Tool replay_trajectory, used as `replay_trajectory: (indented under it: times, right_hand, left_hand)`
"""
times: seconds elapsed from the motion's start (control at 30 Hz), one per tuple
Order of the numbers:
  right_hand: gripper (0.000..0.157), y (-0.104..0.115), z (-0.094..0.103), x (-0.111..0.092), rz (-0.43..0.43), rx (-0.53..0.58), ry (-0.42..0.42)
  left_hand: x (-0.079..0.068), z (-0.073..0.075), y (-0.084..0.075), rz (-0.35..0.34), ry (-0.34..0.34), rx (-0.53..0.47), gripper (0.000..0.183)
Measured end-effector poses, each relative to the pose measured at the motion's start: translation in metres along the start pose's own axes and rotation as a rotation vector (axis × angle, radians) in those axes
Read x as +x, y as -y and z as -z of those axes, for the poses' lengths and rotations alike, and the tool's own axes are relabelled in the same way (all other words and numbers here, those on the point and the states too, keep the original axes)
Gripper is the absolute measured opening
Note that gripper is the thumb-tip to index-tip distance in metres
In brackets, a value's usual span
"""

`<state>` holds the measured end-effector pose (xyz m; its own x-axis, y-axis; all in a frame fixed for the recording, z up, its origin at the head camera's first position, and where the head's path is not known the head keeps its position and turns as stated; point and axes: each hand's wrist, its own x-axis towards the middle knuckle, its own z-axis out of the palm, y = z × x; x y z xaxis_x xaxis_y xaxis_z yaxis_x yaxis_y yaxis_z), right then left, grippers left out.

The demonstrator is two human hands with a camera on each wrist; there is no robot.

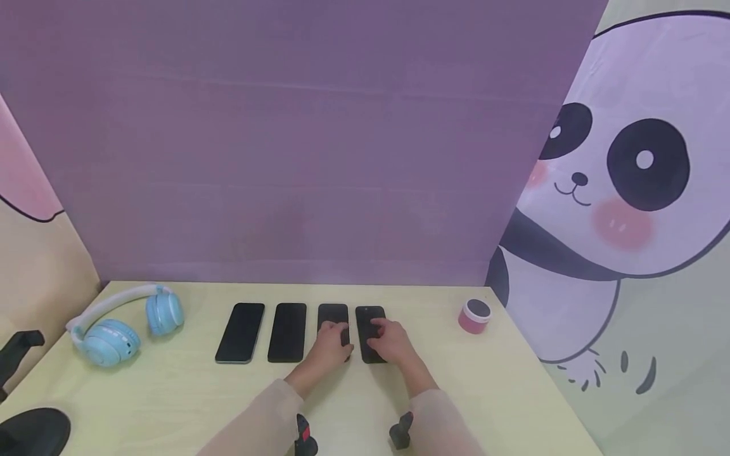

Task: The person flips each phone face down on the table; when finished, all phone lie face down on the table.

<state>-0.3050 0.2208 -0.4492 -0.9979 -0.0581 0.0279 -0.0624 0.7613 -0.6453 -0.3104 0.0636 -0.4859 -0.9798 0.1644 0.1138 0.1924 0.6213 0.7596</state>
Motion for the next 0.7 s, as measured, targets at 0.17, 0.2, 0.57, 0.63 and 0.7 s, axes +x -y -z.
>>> replay_trajectory:
  times: [0.17,0.2,0.57,0.63,0.7]
  right_hand:
    - [0.044,0.015,-0.016,0.002,0.044,-0.028,0.011]
    - [0.044,0.018,-0.019,0.002,0.052,-0.04,0.016]
    - [0.046,0.03,-0.044,0.009,0.039,-0.133,0.085]
    - [0.046,0.031,-0.046,0.01,0.039,-0.129,0.087]
    - [0.045,0.032,-0.047,0.011,0.043,-0.125,0.091]
  left_hand:
    - [-0.007,0.006,0.016,-0.006,-0.057,-0.012,0.045]
    - [-0.008,0.008,0.017,-0.005,-0.065,-0.008,0.044]
    - [-0.014,0.027,0.02,0.083,-0.012,0.063,0.039]
    - [-0.013,0.029,0.02,0.088,0.002,0.075,0.039]
    - [-0.013,0.031,0.022,0.093,0.014,0.083,0.039]
